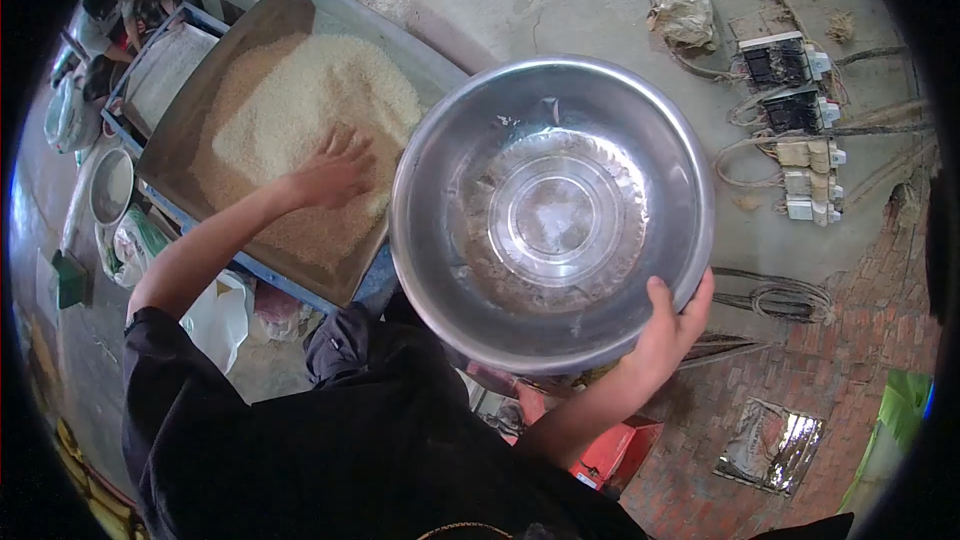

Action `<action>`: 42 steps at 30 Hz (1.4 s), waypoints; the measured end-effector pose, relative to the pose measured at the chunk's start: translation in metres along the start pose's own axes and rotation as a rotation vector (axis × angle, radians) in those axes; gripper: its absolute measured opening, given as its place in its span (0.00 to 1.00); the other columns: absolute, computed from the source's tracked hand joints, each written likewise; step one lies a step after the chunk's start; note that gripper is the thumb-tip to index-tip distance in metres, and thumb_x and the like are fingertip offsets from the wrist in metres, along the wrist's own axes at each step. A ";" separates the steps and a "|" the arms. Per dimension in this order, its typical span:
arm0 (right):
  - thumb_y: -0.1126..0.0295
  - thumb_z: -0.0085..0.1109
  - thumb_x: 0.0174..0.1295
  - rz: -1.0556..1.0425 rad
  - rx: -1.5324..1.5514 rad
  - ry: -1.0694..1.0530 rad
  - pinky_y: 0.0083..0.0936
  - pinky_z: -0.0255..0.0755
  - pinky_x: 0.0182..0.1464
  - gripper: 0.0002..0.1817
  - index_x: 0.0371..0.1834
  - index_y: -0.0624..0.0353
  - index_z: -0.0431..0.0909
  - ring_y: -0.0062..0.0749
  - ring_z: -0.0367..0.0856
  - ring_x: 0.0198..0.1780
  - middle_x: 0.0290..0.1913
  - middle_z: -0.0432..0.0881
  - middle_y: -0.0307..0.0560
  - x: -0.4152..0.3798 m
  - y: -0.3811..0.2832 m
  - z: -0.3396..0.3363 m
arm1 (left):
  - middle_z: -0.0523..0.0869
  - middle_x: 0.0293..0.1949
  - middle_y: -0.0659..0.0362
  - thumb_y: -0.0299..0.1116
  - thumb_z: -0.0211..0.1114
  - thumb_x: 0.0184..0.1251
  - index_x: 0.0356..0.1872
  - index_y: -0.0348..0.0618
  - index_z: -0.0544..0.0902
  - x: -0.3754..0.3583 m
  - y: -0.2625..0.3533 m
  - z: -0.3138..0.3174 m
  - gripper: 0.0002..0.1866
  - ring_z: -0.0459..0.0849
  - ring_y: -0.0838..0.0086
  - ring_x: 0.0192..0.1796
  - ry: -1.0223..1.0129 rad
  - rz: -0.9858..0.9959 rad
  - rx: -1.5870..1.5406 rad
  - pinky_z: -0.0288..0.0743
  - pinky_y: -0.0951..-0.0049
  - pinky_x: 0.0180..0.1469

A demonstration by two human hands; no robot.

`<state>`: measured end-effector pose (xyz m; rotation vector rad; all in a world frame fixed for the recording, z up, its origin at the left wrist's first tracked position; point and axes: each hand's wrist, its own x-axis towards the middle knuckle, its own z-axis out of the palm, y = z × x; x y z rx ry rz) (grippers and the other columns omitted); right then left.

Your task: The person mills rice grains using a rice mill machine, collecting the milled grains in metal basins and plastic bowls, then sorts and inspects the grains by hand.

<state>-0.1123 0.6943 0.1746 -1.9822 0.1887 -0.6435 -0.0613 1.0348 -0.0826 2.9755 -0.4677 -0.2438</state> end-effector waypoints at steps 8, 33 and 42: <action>0.83 0.53 0.45 -0.008 0.238 -0.165 0.25 0.63 0.56 0.30 0.58 0.71 0.66 0.35 0.74 0.49 0.51 0.74 0.52 0.033 -0.010 0.037 | 0.67 0.63 0.44 0.65 0.34 0.67 0.68 0.39 0.56 -0.042 -0.009 -0.041 0.41 0.67 0.56 0.64 0.092 -0.251 -1.672 0.56 0.56 0.68; 0.62 0.55 0.58 -0.602 -0.573 -0.826 0.42 0.70 0.48 0.15 0.44 0.60 0.79 0.51 0.80 0.44 0.38 0.82 0.58 -0.012 0.139 0.313 | 0.83 0.36 0.56 0.29 0.65 0.52 0.42 0.29 0.78 -0.193 -0.169 -0.033 0.17 0.79 0.74 0.37 1.722 -1.263 -1.021 0.71 0.76 0.42; 0.63 0.55 0.58 -0.629 -0.547 -0.816 0.41 0.73 0.41 0.13 0.41 0.58 0.80 0.51 0.82 0.37 0.32 0.83 0.58 -0.015 0.142 0.314 | 0.80 0.42 0.47 0.30 0.67 0.49 0.44 0.23 0.71 -0.163 -0.184 0.007 0.24 0.79 0.68 0.43 1.928 -1.261 -0.710 0.70 0.74 0.49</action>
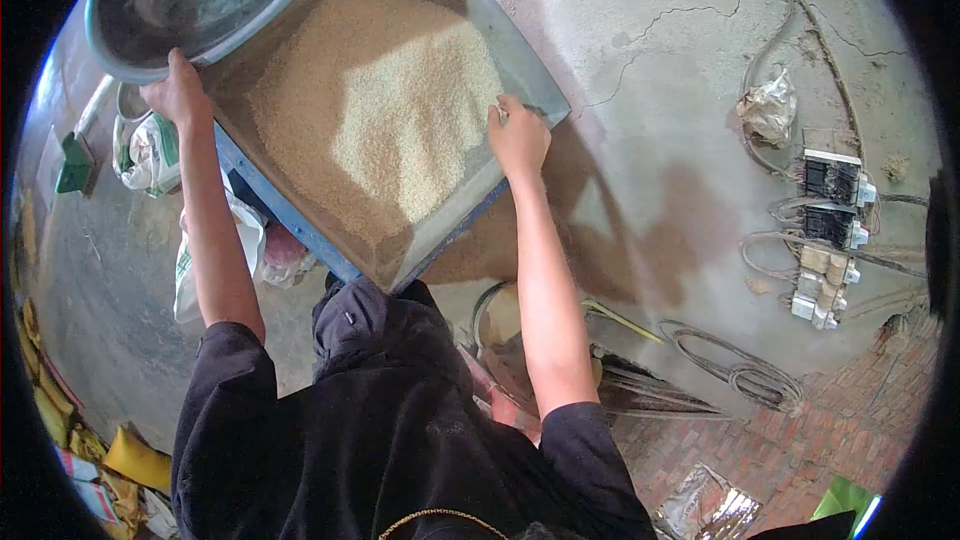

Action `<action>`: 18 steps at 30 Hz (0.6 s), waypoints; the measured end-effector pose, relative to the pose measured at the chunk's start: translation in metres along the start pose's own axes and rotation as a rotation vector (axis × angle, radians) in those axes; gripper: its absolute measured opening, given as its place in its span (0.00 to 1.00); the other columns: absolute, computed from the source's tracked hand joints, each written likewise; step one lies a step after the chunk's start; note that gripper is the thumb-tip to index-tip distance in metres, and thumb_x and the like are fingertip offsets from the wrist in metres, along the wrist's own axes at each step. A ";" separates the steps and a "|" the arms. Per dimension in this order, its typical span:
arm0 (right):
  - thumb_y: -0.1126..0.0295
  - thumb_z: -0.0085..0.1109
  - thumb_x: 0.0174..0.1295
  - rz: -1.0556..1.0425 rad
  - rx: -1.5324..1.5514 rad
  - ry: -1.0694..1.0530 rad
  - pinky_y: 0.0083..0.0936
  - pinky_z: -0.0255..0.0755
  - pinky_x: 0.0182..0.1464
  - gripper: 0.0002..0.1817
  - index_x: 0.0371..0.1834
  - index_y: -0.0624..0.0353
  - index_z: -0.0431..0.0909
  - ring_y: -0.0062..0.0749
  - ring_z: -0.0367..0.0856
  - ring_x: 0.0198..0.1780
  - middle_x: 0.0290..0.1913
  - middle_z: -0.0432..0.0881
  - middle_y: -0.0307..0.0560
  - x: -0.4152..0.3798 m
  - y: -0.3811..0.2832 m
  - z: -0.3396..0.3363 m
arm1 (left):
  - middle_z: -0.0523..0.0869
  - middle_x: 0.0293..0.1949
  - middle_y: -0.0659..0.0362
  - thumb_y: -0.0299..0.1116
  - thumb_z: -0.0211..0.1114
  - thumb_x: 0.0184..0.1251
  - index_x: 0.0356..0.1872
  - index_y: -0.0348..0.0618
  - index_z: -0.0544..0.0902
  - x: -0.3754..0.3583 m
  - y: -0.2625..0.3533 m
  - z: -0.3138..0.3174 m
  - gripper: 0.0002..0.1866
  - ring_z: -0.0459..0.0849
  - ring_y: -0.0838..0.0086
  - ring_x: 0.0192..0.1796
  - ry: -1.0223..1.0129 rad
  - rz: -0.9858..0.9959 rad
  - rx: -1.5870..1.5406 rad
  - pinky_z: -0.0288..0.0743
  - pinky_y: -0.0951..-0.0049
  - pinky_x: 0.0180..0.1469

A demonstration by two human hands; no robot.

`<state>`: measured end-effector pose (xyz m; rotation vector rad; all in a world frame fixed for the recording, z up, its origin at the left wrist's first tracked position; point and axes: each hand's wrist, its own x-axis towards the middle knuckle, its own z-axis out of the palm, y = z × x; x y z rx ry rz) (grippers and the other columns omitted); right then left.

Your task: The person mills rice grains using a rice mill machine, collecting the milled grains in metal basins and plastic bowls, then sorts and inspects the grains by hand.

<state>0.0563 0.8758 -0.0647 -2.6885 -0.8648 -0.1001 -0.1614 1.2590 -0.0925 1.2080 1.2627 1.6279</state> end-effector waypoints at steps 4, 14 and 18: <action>0.62 0.56 0.57 0.002 -0.079 -0.017 0.40 0.73 0.42 0.14 0.42 0.58 0.80 0.50 0.82 0.38 0.33 0.83 0.57 0.002 -0.004 -0.001 | 0.77 0.46 0.43 0.32 0.71 0.47 0.49 0.21 0.63 0.009 -0.023 -0.008 0.33 0.78 0.63 0.48 -0.062 -0.114 -0.018 0.69 0.71 0.53; 0.52 0.52 0.59 0.039 -0.195 -0.331 0.43 0.64 0.59 0.27 0.53 0.62 0.74 0.49 0.72 0.59 0.53 0.76 0.62 0.012 -0.008 -0.005 | 0.76 0.48 0.39 0.36 0.72 0.44 0.49 0.19 0.64 0.011 -0.023 -0.014 0.37 0.78 0.56 0.50 -0.077 -0.128 0.287 0.67 0.67 0.57; 0.44 0.51 0.58 0.360 -0.059 -0.228 0.40 0.56 0.65 0.40 0.63 0.67 0.61 0.53 0.60 0.67 0.64 0.62 0.68 0.047 -0.006 0.040 | 0.77 0.47 0.38 0.36 0.70 0.45 0.49 0.21 0.67 0.017 -0.045 -0.017 0.34 0.79 0.54 0.50 -0.087 -0.041 0.225 0.67 0.66 0.57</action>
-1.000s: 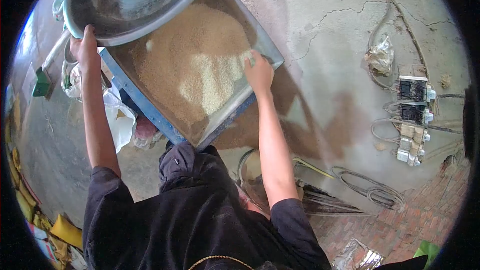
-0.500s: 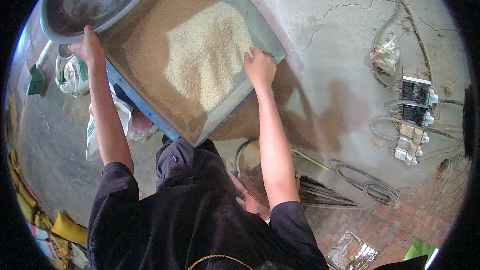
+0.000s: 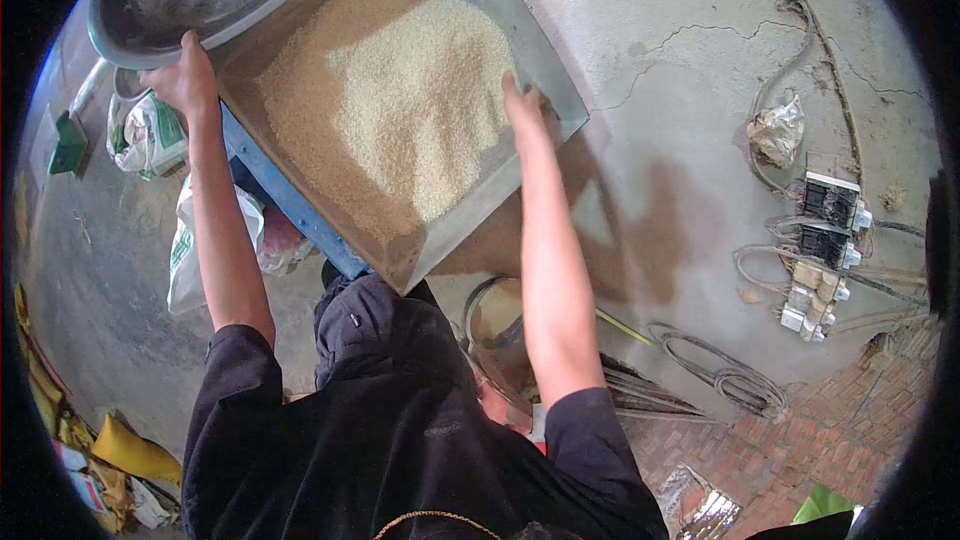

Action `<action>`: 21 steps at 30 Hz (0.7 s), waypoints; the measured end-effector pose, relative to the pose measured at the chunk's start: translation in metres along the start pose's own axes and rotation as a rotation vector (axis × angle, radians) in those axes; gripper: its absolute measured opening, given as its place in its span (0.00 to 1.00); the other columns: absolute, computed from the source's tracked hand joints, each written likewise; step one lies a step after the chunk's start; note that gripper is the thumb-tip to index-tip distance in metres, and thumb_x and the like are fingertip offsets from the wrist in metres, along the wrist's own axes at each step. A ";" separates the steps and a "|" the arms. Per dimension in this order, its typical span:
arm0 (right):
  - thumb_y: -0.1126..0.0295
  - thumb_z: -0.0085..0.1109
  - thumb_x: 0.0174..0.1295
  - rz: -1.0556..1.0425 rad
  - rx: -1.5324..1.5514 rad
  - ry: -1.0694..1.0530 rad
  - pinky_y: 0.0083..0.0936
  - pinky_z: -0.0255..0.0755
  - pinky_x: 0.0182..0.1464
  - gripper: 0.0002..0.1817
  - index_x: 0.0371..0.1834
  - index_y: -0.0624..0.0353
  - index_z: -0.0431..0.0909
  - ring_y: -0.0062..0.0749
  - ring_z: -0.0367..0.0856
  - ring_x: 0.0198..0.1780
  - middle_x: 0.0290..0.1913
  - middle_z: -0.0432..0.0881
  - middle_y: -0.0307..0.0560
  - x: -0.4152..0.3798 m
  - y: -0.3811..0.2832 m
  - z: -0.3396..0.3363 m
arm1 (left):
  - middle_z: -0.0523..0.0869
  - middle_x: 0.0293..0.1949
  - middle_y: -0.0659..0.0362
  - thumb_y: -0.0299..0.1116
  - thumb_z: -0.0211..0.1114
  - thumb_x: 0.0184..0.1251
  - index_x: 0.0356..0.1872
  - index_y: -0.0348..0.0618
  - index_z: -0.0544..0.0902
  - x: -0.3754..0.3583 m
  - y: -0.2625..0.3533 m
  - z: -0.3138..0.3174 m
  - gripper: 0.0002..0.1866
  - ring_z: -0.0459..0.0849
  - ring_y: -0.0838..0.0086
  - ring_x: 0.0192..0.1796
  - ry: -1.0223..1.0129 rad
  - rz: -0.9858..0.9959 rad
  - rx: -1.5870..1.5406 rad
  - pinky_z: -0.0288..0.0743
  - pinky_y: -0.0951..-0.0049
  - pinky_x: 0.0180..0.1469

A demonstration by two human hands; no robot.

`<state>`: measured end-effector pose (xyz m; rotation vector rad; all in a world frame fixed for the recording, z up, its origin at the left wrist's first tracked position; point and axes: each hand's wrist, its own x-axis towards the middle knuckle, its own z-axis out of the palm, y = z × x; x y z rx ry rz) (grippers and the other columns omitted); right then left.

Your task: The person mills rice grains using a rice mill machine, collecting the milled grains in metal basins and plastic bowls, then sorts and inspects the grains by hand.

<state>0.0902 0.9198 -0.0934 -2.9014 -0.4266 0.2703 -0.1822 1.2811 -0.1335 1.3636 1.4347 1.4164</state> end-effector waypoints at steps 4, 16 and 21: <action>0.34 0.39 0.60 0.498 0.542 -0.115 0.48 0.35 0.72 0.52 0.72 0.63 0.32 0.50 0.33 0.75 0.74 0.32 0.60 0.010 -0.052 0.050 | 0.78 0.47 0.38 0.36 0.68 0.46 0.49 0.24 0.69 -0.020 0.040 -0.005 0.32 0.79 0.53 0.50 0.014 0.071 -0.002 0.67 0.66 0.57; 0.48 0.51 0.62 -0.210 0.445 0.113 0.36 0.65 0.57 0.30 0.53 0.67 0.73 0.53 0.75 0.55 0.52 0.76 0.64 0.014 -0.054 0.019 | 0.80 0.43 0.40 0.37 0.68 0.49 0.43 0.20 0.69 -0.022 0.040 0.001 0.29 0.80 0.56 0.47 0.126 -0.058 0.066 0.69 0.68 0.53; 0.48 0.51 0.61 -0.179 0.633 0.043 0.36 0.66 0.54 0.29 0.49 0.65 0.76 0.52 0.74 0.55 0.53 0.75 0.64 0.003 -0.067 0.068 | 0.80 0.41 0.39 0.38 0.68 0.48 0.43 0.21 0.69 -0.025 0.049 -0.001 0.29 0.80 0.52 0.46 0.140 -0.040 0.081 0.69 0.65 0.54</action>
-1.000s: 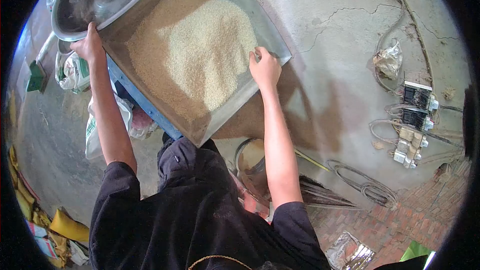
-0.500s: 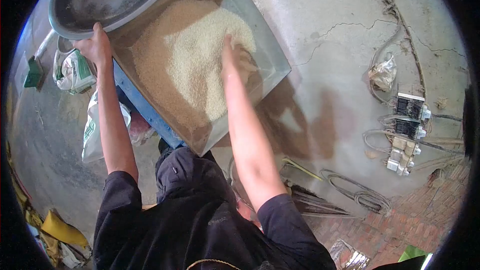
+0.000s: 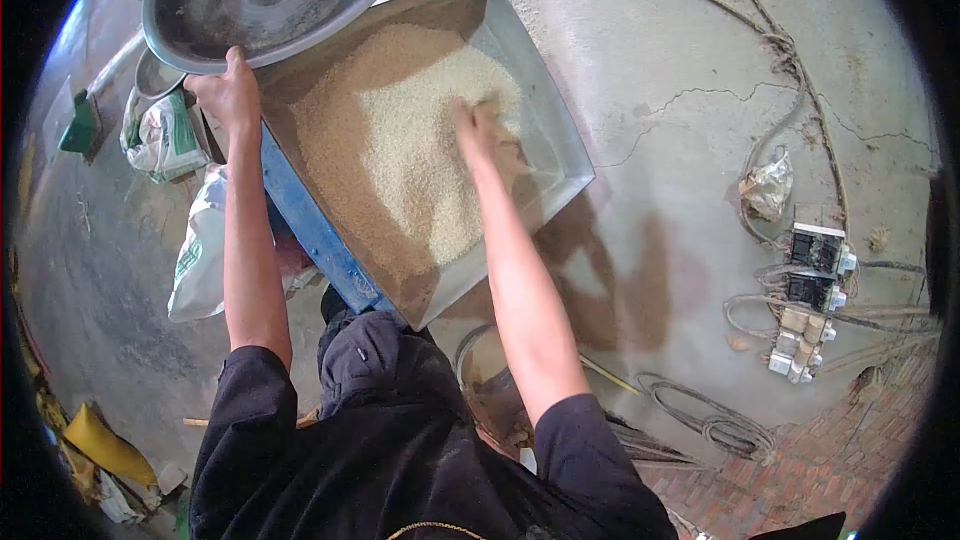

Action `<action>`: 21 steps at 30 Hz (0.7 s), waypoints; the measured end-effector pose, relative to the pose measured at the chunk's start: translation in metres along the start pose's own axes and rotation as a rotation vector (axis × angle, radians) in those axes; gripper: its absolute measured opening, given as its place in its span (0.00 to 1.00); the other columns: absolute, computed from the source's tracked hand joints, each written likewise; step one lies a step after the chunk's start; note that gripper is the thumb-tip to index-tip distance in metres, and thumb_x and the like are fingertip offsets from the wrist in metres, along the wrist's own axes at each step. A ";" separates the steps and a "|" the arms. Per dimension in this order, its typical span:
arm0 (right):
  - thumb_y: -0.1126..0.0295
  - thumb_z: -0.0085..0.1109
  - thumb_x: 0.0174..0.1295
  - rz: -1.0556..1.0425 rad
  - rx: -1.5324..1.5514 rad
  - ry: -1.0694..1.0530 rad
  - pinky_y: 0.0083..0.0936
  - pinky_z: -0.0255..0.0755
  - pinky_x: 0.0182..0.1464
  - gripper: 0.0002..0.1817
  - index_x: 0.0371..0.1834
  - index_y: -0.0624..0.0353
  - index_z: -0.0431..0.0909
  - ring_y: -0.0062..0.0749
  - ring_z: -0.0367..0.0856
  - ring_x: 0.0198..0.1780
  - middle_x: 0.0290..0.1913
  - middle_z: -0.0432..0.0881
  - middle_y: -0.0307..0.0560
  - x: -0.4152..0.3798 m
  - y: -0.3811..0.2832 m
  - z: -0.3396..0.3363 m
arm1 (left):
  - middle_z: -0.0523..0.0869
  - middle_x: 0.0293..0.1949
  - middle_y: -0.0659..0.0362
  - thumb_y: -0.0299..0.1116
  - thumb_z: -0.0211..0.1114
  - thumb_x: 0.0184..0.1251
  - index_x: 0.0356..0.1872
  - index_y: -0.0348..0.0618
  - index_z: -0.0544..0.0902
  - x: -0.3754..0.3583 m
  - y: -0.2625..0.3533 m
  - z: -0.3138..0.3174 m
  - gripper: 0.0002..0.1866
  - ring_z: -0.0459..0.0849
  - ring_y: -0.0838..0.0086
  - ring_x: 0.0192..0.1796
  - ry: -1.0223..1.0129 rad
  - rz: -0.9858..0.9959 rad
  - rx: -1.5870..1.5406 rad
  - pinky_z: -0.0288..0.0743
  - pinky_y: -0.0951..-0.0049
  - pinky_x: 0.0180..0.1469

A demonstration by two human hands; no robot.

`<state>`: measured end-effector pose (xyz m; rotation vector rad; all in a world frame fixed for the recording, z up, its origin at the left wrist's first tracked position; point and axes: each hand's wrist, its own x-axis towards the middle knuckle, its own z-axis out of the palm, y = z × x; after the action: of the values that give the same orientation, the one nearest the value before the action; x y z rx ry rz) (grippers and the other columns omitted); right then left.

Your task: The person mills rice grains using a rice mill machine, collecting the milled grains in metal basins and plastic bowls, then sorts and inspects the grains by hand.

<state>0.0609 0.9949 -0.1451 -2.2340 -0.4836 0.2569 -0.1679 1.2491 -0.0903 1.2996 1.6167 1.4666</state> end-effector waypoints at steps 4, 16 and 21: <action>0.48 0.52 0.61 0.049 -0.212 -0.437 0.34 0.70 0.48 0.27 0.45 0.64 0.79 0.49 0.80 0.46 0.43 0.81 0.58 -0.022 -0.079 -0.030 | 0.80 0.40 0.39 0.38 0.68 0.49 0.43 0.22 0.69 0.000 -0.002 0.001 0.28 0.80 0.53 0.45 -0.004 -0.019 -0.018 0.69 0.66 0.52; 0.44 0.50 0.58 -0.317 -0.516 -0.214 0.37 0.55 0.67 0.38 0.62 0.65 0.65 0.50 0.64 0.65 0.62 0.68 0.64 0.067 -0.087 0.070 | 0.75 0.44 0.43 0.36 0.65 0.52 0.46 0.23 0.66 0.000 0.002 -0.002 0.28 0.75 0.59 0.47 -0.061 0.010 -0.046 0.65 0.70 0.53; 0.39 0.47 0.58 -0.162 -0.608 -0.625 0.37 0.58 0.66 0.39 0.60 0.64 0.69 0.49 0.67 0.64 0.61 0.69 0.62 0.026 -0.102 0.015 | 0.74 0.45 0.43 0.35 0.64 0.54 0.48 0.25 0.65 0.000 -0.007 -0.003 0.27 0.74 0.58 0.49 -0.085 0.073 -0.005 0.63 0.69 0.55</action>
<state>0.0531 1.0767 -0.0770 -2.6517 -1.2013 0.8232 -0.1724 1.2484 -0.0965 1.4123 1.5249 1.4369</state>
